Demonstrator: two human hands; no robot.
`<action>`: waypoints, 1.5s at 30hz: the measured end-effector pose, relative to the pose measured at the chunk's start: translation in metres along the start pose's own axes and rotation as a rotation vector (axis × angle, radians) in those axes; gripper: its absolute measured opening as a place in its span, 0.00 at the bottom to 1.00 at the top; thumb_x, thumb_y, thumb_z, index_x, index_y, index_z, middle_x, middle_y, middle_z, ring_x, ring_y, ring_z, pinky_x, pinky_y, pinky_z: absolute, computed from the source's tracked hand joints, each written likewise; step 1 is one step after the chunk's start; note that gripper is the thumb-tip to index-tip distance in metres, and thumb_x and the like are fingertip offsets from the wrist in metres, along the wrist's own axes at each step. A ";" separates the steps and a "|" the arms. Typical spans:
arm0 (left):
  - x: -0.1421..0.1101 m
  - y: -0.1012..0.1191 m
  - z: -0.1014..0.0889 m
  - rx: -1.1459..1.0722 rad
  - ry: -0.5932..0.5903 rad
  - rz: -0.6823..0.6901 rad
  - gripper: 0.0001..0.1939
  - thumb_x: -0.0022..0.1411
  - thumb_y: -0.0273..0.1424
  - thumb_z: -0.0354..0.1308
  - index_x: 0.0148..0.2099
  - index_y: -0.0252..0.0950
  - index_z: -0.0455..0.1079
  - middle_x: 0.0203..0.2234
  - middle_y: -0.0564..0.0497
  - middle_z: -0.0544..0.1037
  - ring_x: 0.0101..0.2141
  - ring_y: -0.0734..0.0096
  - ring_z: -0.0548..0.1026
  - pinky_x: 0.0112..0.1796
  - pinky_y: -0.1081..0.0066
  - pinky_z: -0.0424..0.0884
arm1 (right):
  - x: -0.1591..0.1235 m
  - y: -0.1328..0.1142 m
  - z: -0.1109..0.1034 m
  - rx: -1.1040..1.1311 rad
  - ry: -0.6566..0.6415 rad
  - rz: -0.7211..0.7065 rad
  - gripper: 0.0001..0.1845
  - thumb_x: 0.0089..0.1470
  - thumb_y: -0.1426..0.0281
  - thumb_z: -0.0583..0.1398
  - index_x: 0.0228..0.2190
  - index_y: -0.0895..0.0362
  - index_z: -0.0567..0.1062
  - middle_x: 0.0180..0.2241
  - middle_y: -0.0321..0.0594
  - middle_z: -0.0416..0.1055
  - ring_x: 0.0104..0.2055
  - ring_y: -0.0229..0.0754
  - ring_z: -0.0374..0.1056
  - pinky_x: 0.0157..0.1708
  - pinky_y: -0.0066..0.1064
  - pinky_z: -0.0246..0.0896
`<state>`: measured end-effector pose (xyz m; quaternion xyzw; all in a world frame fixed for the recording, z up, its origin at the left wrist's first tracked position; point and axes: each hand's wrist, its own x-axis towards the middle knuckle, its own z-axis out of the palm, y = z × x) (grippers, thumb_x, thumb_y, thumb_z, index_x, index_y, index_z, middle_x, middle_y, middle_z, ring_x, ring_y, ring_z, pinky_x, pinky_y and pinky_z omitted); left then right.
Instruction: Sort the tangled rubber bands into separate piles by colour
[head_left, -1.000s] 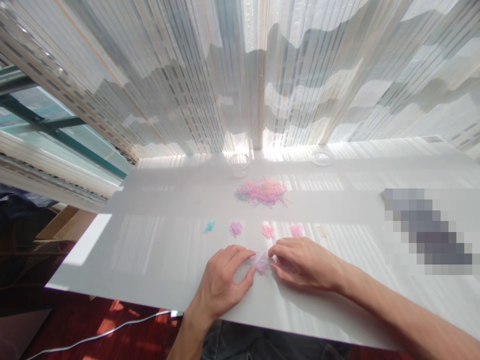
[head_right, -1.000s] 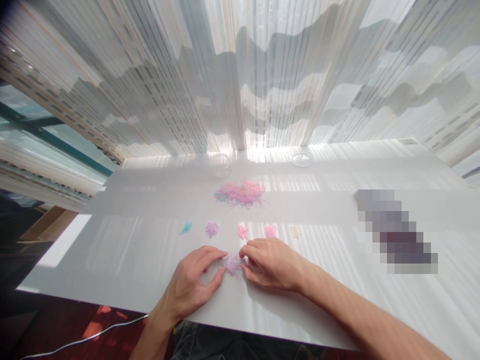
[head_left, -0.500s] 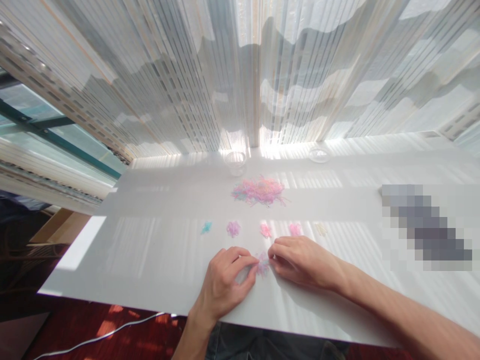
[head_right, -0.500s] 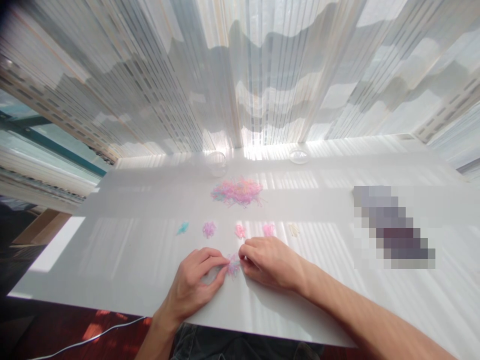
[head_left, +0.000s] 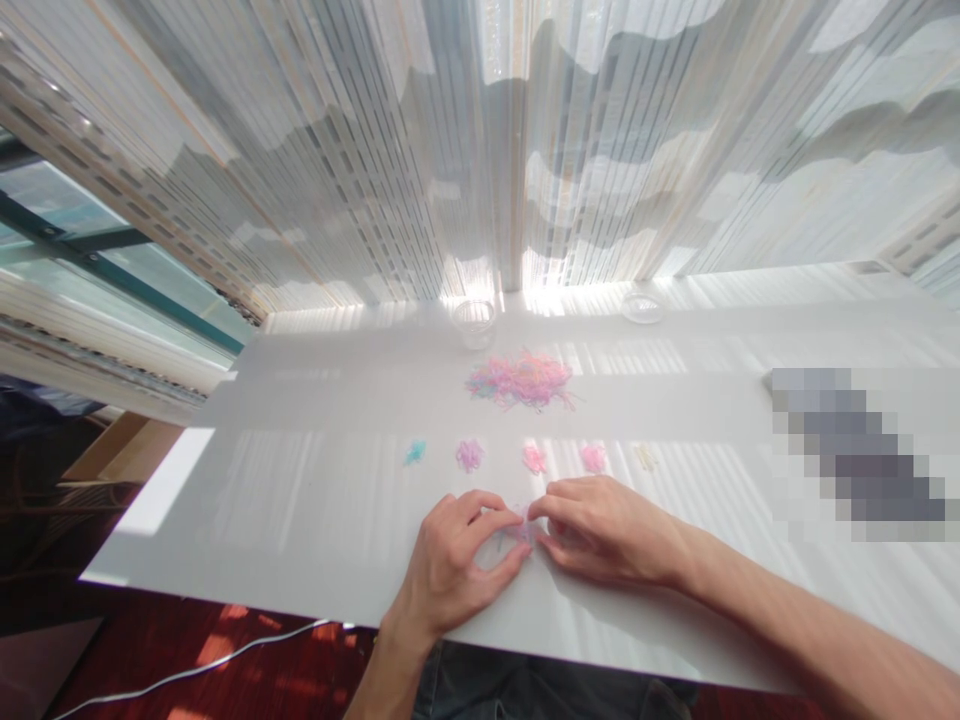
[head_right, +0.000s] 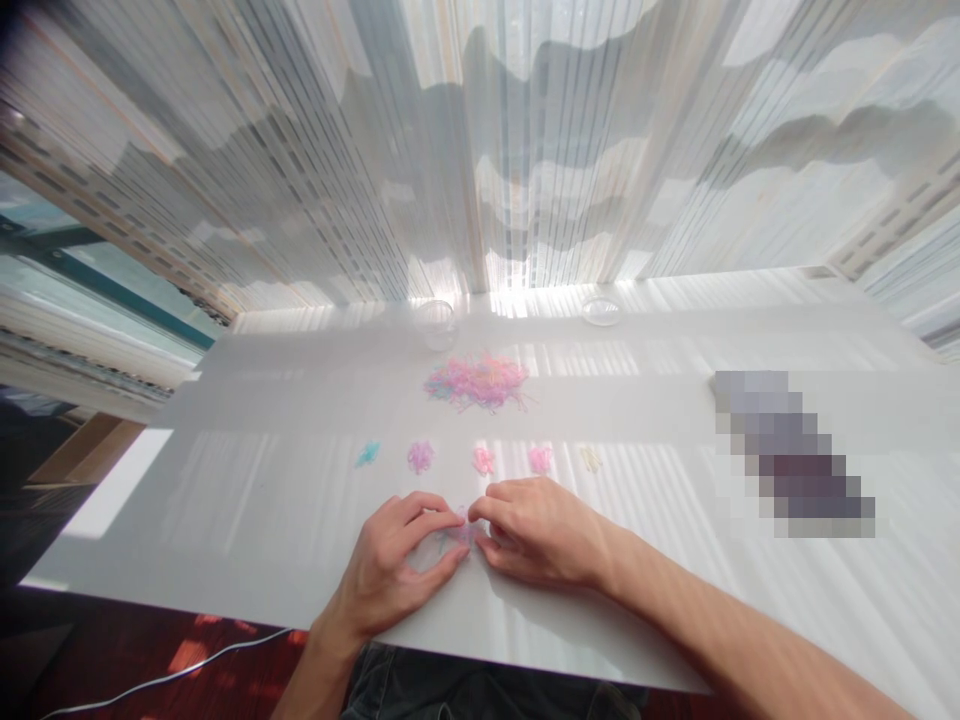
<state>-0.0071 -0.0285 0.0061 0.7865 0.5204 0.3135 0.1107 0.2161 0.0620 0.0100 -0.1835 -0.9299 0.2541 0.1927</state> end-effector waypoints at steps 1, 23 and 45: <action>0.000 0.000 0.000 0.001 0.002 0.000 0.08 0.65 0.31 0.66 0.46 0.40 0.76 0.38 0.50 0.81 0.34 0.66 0.79 0.36 0.65 0.71 | 0.000 0.000 0.001 0.000 0.005 0.000 0.08 0.60 0.74 0.60 0.40 0.57 0.77 0.28 0.36 0.74 0.27 0.37 0.67 0.28 0.30 0.53; 0.003 -0.001 0.000 0.001 0.009 0.006 0.04 0.67 0.30 0.64 0.44 0.40 0.77 0.37 0.50 0.81 0.33 0.68 0.79 0.35 0.66 0.71 | 0.000 0.002 0.005 0.018 0.052 -0.024 0.07 0.56 0.78 0.59 0.35 0.57 0.76 0.26 0.35 0.73 0.26 0.36 0.66 0.27 0.29 0.53; 0.001 0.000 -0.001 -0.063 0.051 0.062 0.06 0.69 0.27 0.62 0.45 0.40 0.79 0.37 0.49 0.81 0.30 0.72 0.77 0.32 0.71 0.74 | 0.001 -0.002 0.000 0.055 0.063 -0.043 0.06 0.60 0.77 0.58 0.35 0.57 0.74 0.26 0.36 0.73 0.26 0.36 0.66 0.27 0.28 0.56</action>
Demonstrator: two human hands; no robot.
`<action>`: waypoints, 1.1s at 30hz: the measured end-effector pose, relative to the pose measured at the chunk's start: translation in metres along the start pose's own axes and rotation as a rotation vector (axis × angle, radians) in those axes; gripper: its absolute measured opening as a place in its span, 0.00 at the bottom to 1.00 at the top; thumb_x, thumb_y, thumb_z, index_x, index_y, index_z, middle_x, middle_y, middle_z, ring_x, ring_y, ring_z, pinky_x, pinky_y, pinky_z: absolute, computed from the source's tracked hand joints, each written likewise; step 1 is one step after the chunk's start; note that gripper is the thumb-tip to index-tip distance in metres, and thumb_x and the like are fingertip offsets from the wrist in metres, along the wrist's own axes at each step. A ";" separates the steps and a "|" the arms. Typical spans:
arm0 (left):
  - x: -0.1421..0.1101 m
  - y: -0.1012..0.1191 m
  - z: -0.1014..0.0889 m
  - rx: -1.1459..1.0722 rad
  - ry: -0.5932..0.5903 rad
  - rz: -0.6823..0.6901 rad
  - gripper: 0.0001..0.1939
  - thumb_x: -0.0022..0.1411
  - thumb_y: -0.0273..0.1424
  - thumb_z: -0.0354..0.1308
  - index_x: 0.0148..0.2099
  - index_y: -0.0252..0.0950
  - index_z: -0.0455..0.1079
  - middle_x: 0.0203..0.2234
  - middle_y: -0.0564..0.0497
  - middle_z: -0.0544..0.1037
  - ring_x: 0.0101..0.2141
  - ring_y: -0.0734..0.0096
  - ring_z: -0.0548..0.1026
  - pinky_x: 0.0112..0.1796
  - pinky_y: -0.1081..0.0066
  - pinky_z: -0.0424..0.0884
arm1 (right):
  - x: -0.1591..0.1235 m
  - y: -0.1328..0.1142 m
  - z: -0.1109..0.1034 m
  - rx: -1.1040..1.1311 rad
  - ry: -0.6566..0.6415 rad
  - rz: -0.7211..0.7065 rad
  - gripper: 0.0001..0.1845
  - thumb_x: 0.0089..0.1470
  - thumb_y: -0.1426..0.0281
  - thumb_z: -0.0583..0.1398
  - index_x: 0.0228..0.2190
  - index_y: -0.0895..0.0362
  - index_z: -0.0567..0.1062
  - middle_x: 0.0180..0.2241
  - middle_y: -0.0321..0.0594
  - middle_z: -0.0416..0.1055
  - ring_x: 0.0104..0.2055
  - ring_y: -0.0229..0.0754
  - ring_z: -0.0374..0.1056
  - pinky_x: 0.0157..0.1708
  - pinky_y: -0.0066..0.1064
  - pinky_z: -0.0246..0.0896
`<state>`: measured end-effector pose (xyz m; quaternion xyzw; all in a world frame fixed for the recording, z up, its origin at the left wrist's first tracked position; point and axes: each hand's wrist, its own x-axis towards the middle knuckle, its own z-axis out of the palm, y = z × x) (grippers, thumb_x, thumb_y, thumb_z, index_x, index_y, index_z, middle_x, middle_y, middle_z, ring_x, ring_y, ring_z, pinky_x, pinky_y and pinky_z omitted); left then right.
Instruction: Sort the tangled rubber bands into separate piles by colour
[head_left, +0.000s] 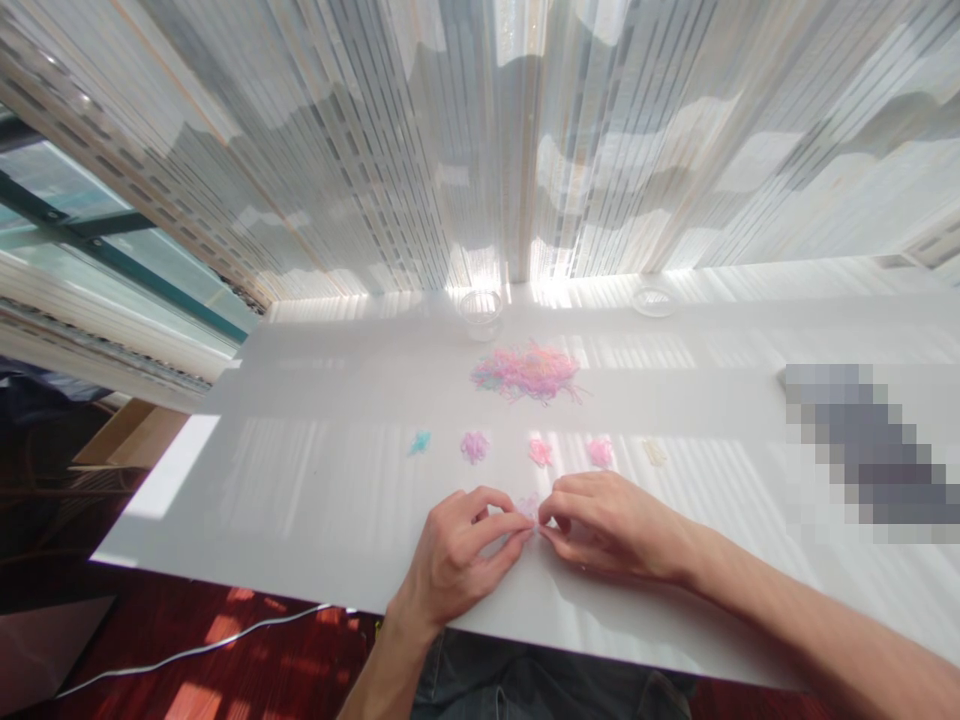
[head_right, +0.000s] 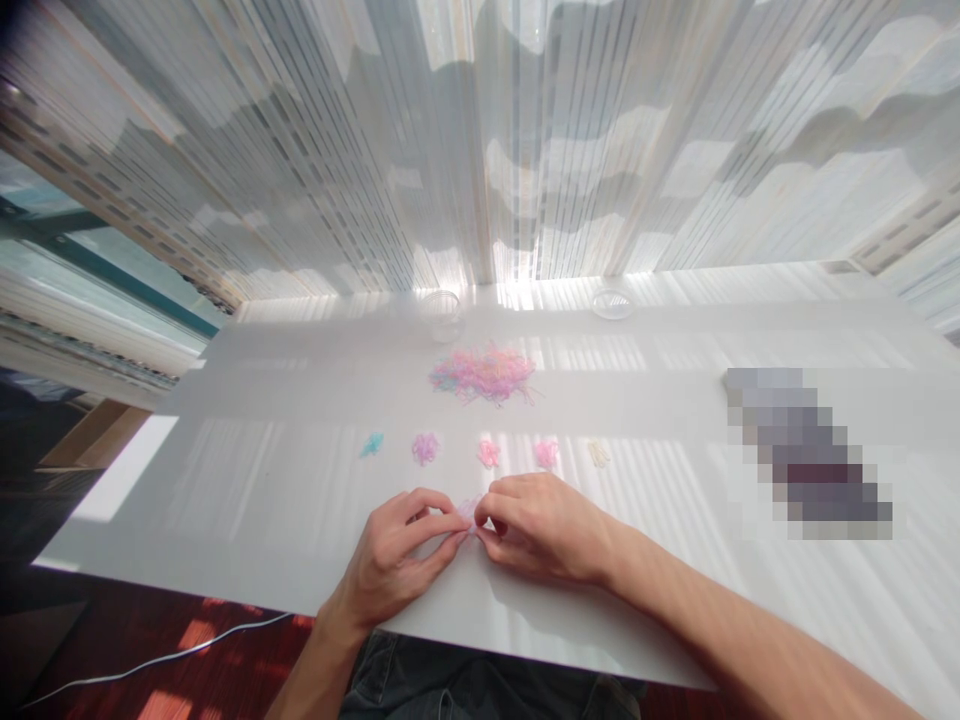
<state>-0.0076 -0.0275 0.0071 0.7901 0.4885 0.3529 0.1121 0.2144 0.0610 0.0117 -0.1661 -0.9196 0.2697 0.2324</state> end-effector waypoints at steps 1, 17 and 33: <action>0.000 0.000 0.000 0.001 0.004 -0.001 0.06 0.69 0.27 0.62 0.44 0.40 0.79 0.36 0.49 0.81 0.30 0.72 0.77 0.32 0.71 0.74 | 0.000 0.000 0.000 0.000 -0.001 -0.001 0.06 0.60 0.77 0.58 0.35 0.57 0.74 0.26 0.36 0.73 0.26 0.36 0.66 0.27 0.28 0.56; 0.002 0.001 -0.005 -0.114 0.132 -0.086 0.04 0.66 0.24 0.62 0.40 0.38 0.76 0.31 0.51 0.79 0.26 0.75 0.72 0.25 0.75 0.69 | 0.001 0.003 -0.003 0.011 0.017 -0.004 0.07 0.59 0.78 0.57 0.33 0.56 0.73 0.26 0.36 0.72 0.26 0.36 0.65 0.28 0.28 0.55; 0.004 0.000 0.003 0.113 0.079 -0.229 0.05 0.70 0.26 0.58 0.40 0.38 0.75 0.32 0.51 0.80 0.31 0.70 0.77 0.32 0.72 0.72 | -0.001 0.005 -0.006 -0.047 -0.080 0.110 0.11 0.61 0.75 0.56 0.43 0.58 0.76 0.32 0.40 0.77 0.30 0.38 0.70 0.31 0.30 0.58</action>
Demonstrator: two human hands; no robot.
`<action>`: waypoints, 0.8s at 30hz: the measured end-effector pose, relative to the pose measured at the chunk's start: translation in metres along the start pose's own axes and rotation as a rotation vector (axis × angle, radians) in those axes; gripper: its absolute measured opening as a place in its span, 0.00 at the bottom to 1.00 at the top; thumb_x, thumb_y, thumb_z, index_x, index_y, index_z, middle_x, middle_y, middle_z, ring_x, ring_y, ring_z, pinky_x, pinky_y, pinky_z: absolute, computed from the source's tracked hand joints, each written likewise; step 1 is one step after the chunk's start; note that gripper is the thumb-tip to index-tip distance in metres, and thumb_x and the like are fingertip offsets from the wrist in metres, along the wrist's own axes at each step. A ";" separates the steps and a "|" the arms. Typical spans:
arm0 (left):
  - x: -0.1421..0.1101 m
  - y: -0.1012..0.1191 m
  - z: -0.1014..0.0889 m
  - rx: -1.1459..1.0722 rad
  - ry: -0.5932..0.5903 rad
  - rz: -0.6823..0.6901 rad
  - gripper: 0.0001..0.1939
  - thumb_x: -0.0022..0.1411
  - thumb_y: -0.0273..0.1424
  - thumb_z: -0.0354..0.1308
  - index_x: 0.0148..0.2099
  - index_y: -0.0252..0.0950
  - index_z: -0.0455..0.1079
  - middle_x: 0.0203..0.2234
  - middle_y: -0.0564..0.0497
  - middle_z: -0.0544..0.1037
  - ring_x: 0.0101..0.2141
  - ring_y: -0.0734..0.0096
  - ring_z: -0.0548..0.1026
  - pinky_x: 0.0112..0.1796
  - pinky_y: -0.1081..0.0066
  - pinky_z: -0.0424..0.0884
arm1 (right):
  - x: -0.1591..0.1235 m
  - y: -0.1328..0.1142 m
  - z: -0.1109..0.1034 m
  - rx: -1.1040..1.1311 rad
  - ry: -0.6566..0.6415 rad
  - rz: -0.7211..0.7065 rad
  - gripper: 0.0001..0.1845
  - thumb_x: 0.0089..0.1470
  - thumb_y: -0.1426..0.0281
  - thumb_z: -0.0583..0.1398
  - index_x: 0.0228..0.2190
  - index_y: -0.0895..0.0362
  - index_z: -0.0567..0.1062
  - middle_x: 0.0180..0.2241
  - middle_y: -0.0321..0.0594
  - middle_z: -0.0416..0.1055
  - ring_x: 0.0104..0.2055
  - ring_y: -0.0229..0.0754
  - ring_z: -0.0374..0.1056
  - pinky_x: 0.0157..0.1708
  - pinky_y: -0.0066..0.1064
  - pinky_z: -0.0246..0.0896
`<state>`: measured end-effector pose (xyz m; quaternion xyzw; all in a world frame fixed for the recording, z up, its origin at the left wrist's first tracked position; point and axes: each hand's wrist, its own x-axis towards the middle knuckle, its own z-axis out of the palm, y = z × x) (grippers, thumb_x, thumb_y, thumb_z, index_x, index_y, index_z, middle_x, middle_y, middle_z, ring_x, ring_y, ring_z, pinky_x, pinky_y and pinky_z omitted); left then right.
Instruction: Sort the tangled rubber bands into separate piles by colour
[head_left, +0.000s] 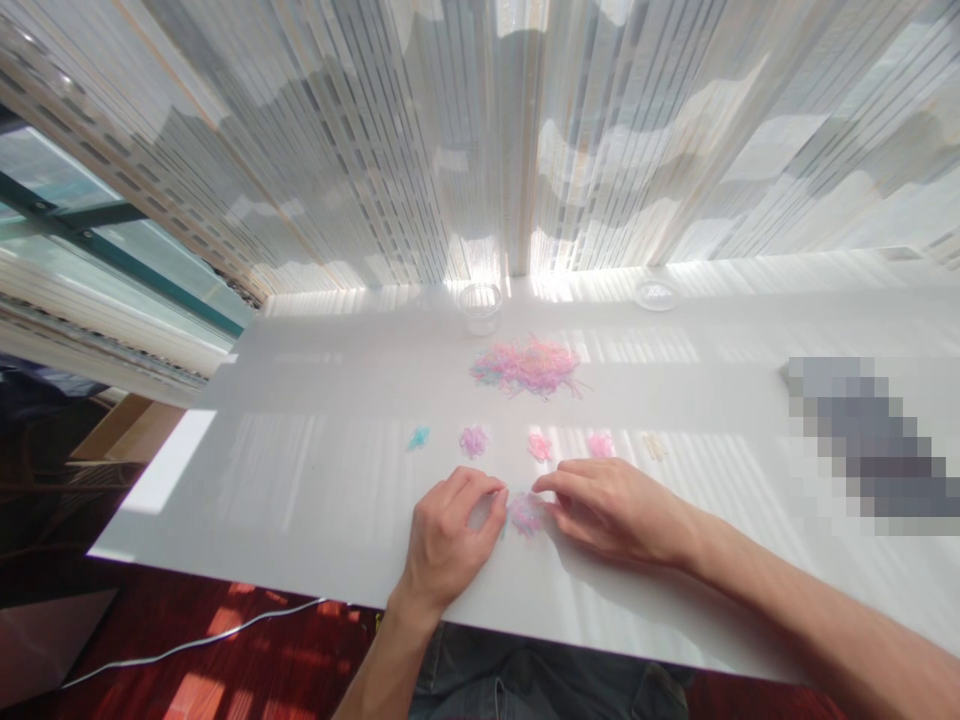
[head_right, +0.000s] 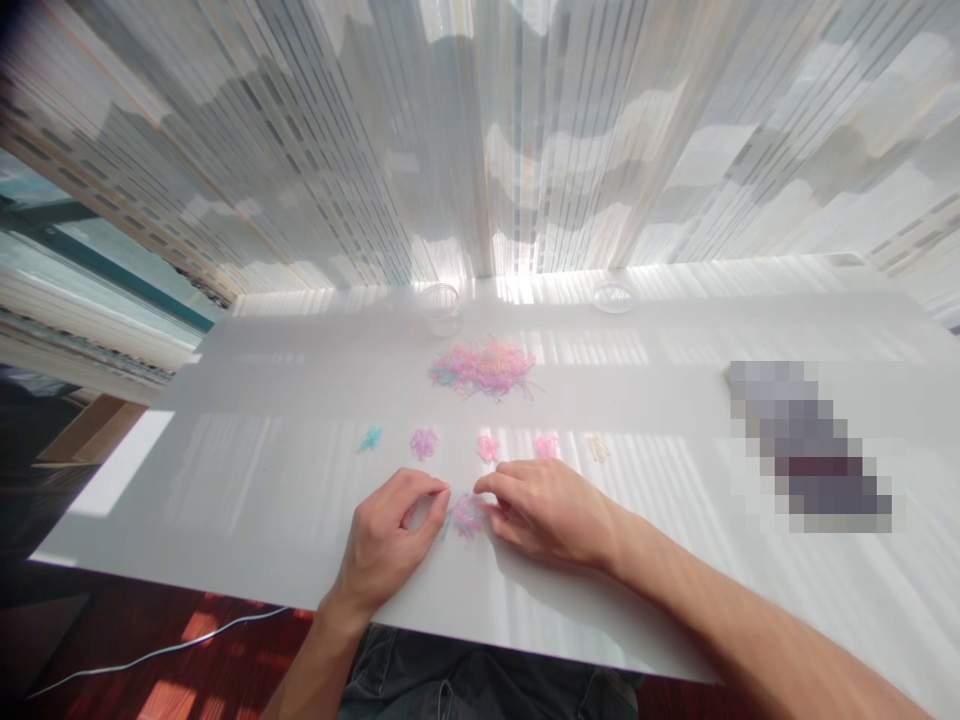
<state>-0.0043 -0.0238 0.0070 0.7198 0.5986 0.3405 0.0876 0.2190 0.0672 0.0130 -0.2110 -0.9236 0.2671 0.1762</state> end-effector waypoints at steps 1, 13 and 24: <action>0.000 0.000 0.000 0.008 -0.006 0.004 0.05 0.70 0.26 0.58 0.40 0.39 0.75 0.32 0.51 0.80 0.32 0.70 0.78 0.33 0.72 0.72 | 0.000 0.000 0.000 -0.016 -0.002 0.004 0.12 0.61 0.76 0.56 0.44 0.58 0.76 0.32 0.41 0.77 0.30 0.39 0.70 0.31 0.30 0.58; 0.000 0.000 -0.001 -0.003 -0.023 -0.013 0.07 0.71 0.27 0.56 0.40 0.38 0.75 0.33 0.50 0.79 0.31 0.70 0.77 0.33 0.71 0.72 | -0.001 0.001 -0.002 -0.014 -0.038 -0.074 0.12 0.58 0.78 0.57 0.41 0.60 0.78 0.30 0.40 0.73 0.29 0.39 0.67 0.30 0.31 0.57; -0.002 -0.002 -0.002 0.015 -0.068 0.063 0.10 0.69 0.24 0.56 0.45 0.40 0.78 0.36 0.50 0.81 0.34 0.67 0.78 0.37 0.67 0.73 | -0.002 0.001 -0.001 -0.045 -0.056 -0.070 0.10 0.57 0.78 0.57 0.38 0.60 0.78 0.28 0.39 0.72 0.28 0.38 0.64 0.29 0.31 0.54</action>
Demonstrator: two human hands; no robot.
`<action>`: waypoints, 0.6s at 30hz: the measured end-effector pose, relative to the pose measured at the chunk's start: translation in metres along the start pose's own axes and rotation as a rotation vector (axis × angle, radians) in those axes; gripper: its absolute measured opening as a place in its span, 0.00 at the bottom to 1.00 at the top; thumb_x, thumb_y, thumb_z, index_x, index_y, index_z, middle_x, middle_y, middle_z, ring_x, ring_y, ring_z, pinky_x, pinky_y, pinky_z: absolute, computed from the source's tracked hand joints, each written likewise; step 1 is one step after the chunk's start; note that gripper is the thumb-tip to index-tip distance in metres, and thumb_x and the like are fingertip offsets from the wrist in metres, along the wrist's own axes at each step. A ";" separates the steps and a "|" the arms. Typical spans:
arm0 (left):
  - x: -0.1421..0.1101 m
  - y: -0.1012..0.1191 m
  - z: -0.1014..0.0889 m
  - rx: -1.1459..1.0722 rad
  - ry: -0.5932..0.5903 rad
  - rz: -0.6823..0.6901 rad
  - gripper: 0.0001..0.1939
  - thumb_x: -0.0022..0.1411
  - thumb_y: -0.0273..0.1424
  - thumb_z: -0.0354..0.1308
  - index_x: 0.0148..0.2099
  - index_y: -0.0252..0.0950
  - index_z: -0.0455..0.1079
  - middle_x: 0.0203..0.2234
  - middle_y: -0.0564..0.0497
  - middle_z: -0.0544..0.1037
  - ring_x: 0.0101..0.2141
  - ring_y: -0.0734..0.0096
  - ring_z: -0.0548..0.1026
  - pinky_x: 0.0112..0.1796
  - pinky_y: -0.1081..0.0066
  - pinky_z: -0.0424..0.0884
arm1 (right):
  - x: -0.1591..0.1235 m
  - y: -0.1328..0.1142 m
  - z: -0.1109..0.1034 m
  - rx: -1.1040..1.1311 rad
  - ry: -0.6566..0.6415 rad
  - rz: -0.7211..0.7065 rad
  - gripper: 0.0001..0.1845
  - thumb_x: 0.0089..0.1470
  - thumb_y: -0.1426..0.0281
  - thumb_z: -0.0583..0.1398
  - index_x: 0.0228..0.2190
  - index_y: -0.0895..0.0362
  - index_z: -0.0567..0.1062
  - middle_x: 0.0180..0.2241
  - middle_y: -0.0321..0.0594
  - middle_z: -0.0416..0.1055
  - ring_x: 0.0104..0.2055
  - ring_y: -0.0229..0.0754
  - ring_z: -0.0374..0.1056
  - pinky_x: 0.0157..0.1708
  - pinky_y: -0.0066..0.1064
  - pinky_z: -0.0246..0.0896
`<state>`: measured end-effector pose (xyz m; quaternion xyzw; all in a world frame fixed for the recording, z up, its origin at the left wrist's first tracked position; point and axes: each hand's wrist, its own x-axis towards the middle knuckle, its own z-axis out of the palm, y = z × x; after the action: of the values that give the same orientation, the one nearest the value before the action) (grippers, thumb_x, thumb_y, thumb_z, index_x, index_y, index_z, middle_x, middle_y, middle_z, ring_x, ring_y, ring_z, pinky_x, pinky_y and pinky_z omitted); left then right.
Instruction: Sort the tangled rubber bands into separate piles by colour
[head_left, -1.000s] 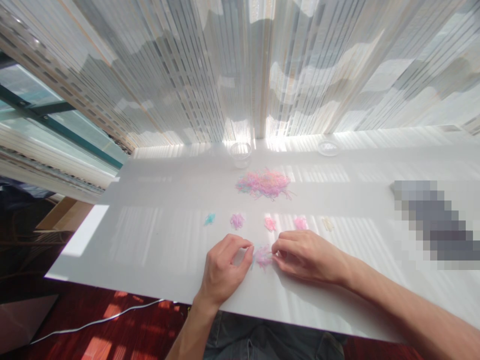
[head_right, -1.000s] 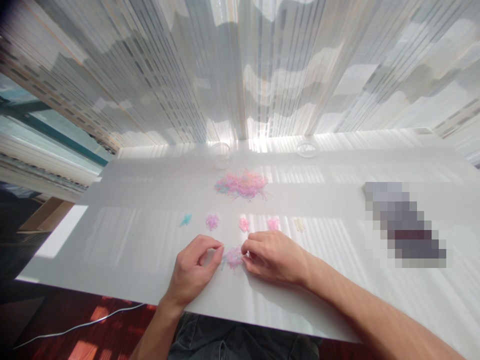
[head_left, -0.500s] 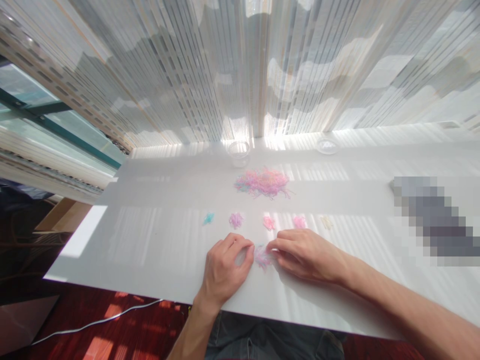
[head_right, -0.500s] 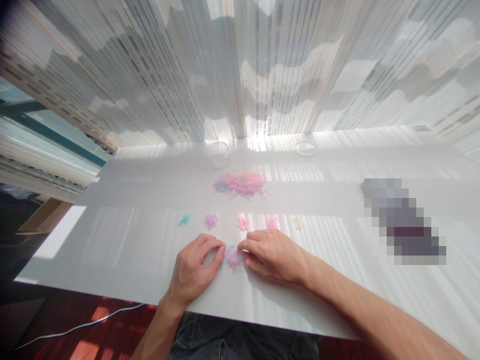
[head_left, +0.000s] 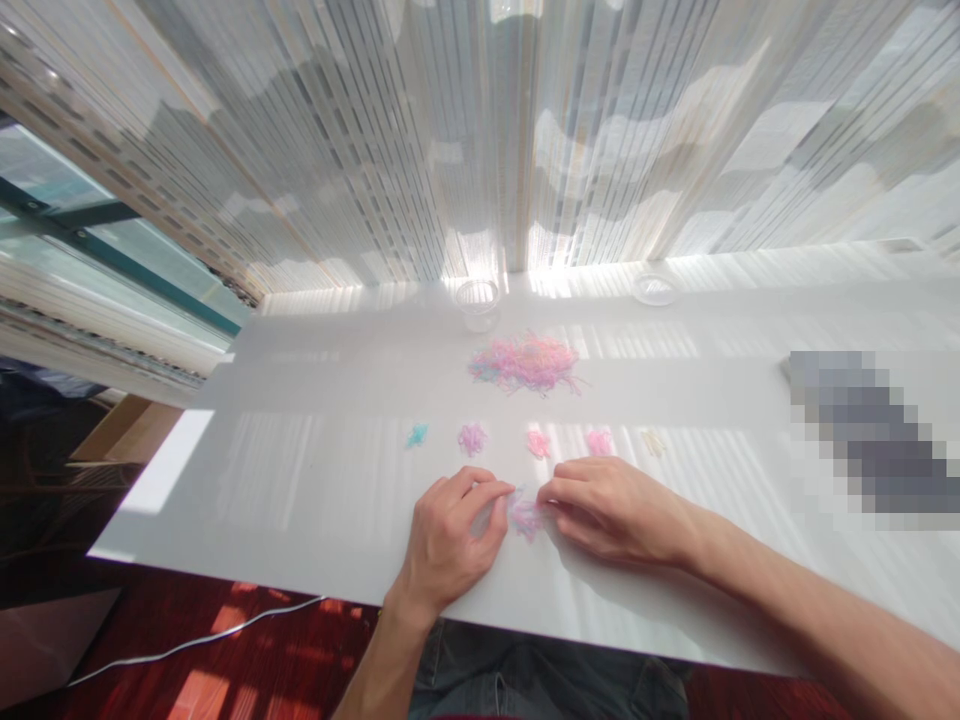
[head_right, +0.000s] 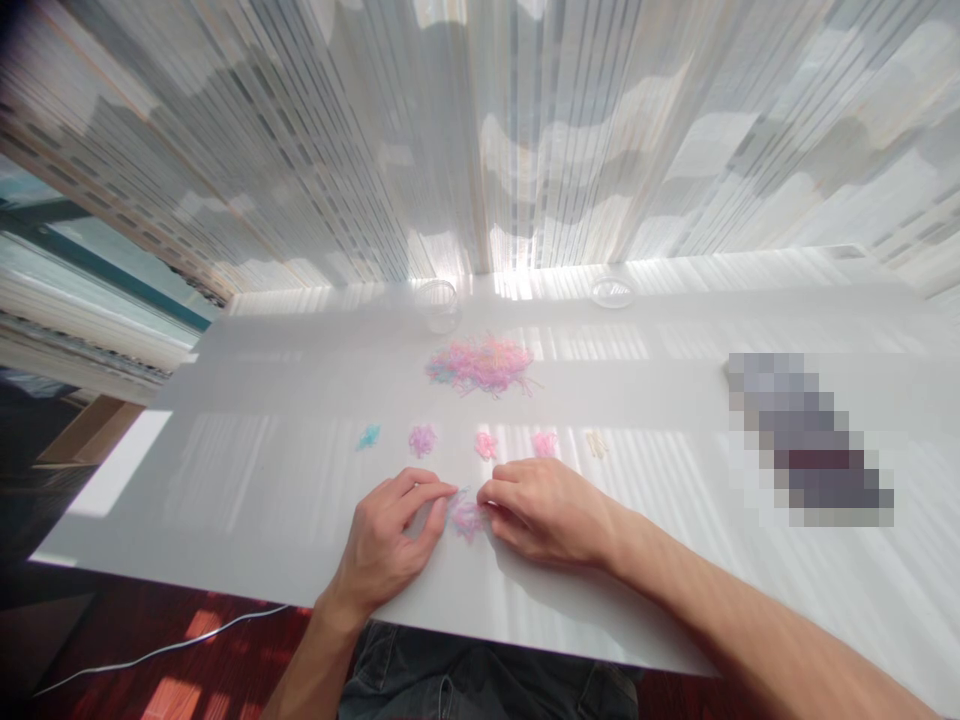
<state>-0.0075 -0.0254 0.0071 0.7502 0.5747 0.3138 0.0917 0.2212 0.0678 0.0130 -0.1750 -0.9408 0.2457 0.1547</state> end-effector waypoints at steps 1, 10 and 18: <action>0.000 0.000 -0.001 -0.010 -0.005 -0.002 0.11 0.69 0.24 0.55 0.46 0.39 0.78 0.36 0.50 0.81 0.34 0.67 0.78 0.36 0.68 0.72 | 0.000 0.000 0.000 0.002 -0.003 0.002 0.11 0.57 0.78 0.56 0.38 0.60 0.78 0.28 0.40 0.72 0.28 0.38 0.64 0.29 0.31 0.54; -0.002 -0.001 -0.007 -0.101 -0.054 0.006 0.11 0.65 0.22 0.57 0.46 0.39 0.76 0.37 0.52 0.80 0.29 0.71 0.73 0.35 0.68 0.70 | 0.001 0.000 0.001 0.081 0.043 -0.013 0.10 0.63 0.73 0.56 0.39 0.60 0.78 0.27 0.38 0.71 0.27 0.38 0.64 0.29 0.31 0.54; -0.005 -0.005 -0.015 -0.134 -0.136 0.017 0.13 0.64 0.23 0.61 0.50 0.40 0.75 0.40 0.51 0.80 0.29 0.71 0.72 0.37 0.66 0.70 | 0.000 -0.001 0.003 0.045 0.040 0.002 0.04 0.61 0.72 0.62 0.38 0.59 0.77 0.28 0.36 0.71 0.27 0.37 0.63 0.29 0.31 0.53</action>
<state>-0.0205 -0.0321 0.0145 0.7668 0.5385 0.3006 0.1779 0.2196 0.0660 0.0109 -0.1773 -0.9317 0.2633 0.1768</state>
